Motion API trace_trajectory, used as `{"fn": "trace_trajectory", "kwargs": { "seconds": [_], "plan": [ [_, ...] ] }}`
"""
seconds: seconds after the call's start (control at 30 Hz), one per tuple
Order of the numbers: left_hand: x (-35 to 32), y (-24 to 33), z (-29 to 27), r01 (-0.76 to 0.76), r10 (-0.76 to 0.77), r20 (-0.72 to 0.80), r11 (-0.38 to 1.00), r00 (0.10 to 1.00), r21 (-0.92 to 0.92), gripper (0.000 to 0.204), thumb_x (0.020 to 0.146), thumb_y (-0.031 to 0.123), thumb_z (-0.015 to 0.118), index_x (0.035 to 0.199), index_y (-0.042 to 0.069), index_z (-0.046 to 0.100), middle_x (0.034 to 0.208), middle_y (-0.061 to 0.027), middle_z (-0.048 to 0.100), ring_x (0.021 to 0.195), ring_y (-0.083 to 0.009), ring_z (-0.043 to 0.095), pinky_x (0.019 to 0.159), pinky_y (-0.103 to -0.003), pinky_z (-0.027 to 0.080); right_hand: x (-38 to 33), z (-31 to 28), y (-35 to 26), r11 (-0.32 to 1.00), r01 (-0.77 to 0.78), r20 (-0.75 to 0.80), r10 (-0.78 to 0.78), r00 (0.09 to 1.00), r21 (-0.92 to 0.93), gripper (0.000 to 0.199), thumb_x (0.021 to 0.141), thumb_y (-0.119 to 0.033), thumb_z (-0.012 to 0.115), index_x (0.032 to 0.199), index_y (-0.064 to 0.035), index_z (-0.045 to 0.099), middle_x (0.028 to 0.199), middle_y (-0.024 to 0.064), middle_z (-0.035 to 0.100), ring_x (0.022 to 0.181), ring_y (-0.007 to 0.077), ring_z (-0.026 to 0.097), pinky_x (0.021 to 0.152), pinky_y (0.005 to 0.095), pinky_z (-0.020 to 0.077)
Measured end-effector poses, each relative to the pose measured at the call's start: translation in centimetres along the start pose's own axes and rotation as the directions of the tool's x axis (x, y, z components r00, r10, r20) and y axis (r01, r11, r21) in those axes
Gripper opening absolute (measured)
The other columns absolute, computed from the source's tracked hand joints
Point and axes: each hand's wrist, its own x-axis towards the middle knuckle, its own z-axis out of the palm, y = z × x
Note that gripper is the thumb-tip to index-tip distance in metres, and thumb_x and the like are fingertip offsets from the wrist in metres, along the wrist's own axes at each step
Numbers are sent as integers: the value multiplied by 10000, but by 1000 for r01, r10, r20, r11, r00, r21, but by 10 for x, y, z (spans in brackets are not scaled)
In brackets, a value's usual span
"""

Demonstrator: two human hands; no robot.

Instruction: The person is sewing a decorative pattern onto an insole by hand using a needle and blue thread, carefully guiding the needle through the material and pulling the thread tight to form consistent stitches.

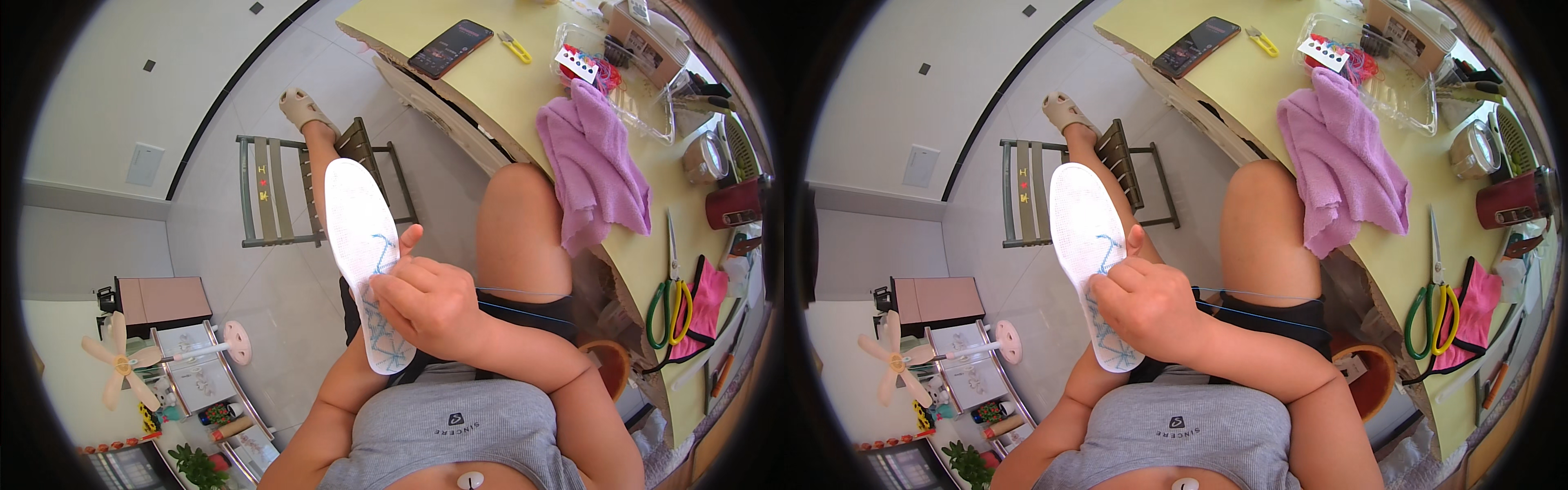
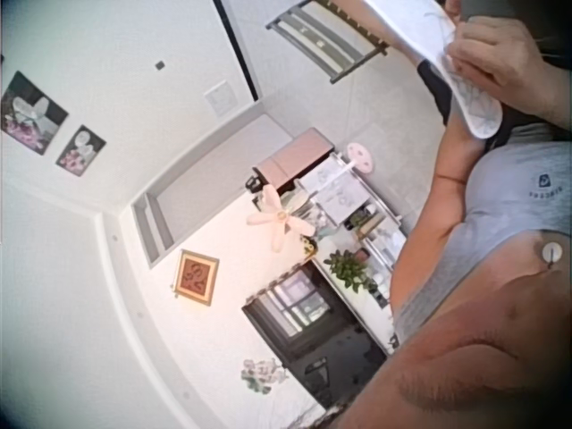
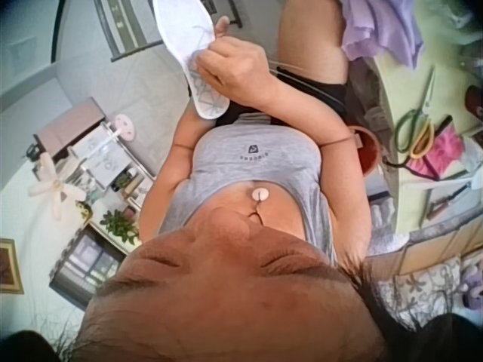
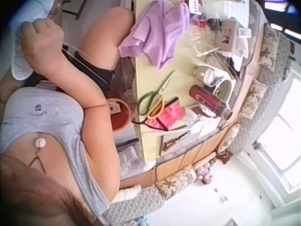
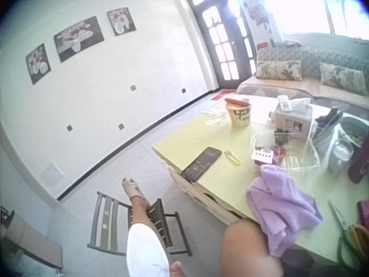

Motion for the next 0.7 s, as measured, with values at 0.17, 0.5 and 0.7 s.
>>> {"fn": "trace_trajectory", "kwargs": {
  "seconds": [0.17, 0.5, 0.7],
  "plan": [
    [9, -19, -29, -27, 28, 23, 997, 999, -67, 547, 1016, 465, 358, 1458, 163, 245, 1317, -125, 457, 1209, -211, 477, 1009, -329, 417, -1, 5, 2, 999, 35, -26, -35, 999, -25, 226, 637, -51, 700, 853, -58, 633, 659, 33, 504, 597, 190, 567, 481, 314, 450],
    [12, -7, -6, 0, 20, 67, 958, 998, -288, 686, 905, 421, 572, 1428, 64, 309, 999, -73, 560, 822, -183, 591, 728, -269, 488, -2, 1, 4, 1000, -24, 8, 25, 1000, -6, 182, 657, -39, 681, 825, -78, 622, 683, 40, 540, 620, 203, 587, 507, 319, 473],
    [8, 33, -12, 229, -194, 227, 964, 954, -138, 564, 810, 149, 657, 1290, -60, 446, 805, -55, 600, 634, -148, 572, 588, -255, 466, -3, -13, 25, 749, -435, 197, 391, 899, 500, 107, 846, 49, 629, 924, -13, 669, 778, 59, 631, 643, 148, 619, 570, 273, 497]
  ]
}}
